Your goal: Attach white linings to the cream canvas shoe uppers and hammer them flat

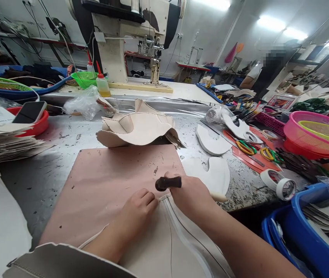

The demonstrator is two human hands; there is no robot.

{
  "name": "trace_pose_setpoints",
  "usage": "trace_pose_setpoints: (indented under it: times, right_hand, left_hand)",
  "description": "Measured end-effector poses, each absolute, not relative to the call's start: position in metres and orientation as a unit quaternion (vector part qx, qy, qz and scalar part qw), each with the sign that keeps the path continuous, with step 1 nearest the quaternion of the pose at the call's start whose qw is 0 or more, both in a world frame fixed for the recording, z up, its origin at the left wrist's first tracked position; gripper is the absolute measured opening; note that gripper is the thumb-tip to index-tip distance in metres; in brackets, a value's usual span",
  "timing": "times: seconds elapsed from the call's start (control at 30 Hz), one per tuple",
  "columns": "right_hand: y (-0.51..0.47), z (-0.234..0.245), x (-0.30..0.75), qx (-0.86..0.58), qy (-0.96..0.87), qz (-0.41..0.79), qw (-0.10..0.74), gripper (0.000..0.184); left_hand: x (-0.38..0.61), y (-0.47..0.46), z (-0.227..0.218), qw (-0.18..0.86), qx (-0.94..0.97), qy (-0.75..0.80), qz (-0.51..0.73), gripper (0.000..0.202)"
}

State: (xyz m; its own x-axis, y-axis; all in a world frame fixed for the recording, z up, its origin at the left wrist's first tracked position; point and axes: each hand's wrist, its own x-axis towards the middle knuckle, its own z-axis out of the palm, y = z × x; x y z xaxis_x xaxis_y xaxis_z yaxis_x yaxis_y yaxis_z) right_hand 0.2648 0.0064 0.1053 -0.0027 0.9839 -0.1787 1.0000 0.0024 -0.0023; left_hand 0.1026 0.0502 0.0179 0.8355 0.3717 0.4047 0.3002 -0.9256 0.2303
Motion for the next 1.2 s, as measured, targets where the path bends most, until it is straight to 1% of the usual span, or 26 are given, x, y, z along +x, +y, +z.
trace_pose_setpoints:
  times: [0.1,0.17,0.23,0.3,0.4,0.53,0.67,0.8,0.83,0.93,1.03,1.1,1.2]
  right_hand:
    - [0.012,0.111,0.263,0.671,0.729,-0.088,0.101,0.019]
    - [0.015,0.114,0.262,0.675,0.723,-0.082,0.121,0.021]
    - [0.016,0.117,0.261,0.686,0.716,-0.061,0.109,0.023]
    - [0.015,0.117,0.26,0.667,0.736,-0.061,0.098,0.023]
    - [0.01,0.116,0.259,0.634,0.757,-0.085,0.134,0.021]
    - [0.004,0.112,0.259,0.678,0.725,-0.054,0.11,0.02]
    - [-0.001,0.107,0.261,0.679,0.716,-0.069,0.147,0.024]
    - [-0.007,0.103,0.262,0.686,0.722,-0.036,0.083,0.023]
    - [-0.008,0.103,0.262,0.684,0.723,-0.042,0.085,0.022]
    - [-0.008,0.103,0.262,0.681,0.718,-0.059,0.13,0.023]
    - [-0.008,0.103,0.261,0.698,0.709,-0.046,0.094,0.024]
    - [-0.007,0.1,0.26,0.706,0.7,-0.072,0.079,0.023]
    - [-0.006,0.095,0.26,0.707,0.692,-0.114,0.092,0.025]
  left_hand:
    - [0.101,0.047,0.014,0.067,0.957,0.182,0.216,0.026]
    - [0.101,0.047,0.013,0.067,0.956,0.185,0.216,0.026]
    - [0.101,0.048,0.011,0.059,0.955,0.184,0.226,0.026]
    - [0.101,0.048,0.01,0.059,0.953,0.182,0.236,0.025]
    - [0.102,0.049,0.01,0.054,0.953,0.182,0.237,0.028]
    - [0.102,0.048,0.013,0.035,0.955,0.183,0.232,0.028]
    - [0.1,0.048,0.015,0.04,0.957,0.185,0.222,0.029]
    - [0.099,0.047,0.017,0.031,0.959,0.175,0.221,0.029]
    - [0.099,0.047,0.017,0.034,0.96,0.173,0.218,0.029]
    - [0.1,0.047,0.016,0.044,0.962,0.177,0.204,0.029]
    - [0.099,0.048,0.018,0.041,0.964,0.18,0.192,0.027]
    - [0.096,0.051,0.022,0.065,0.958,0.214,0.178,0.02]
    - [0.089,0.054,0.033,0.167,0.938,0.275,0.13,0.01]
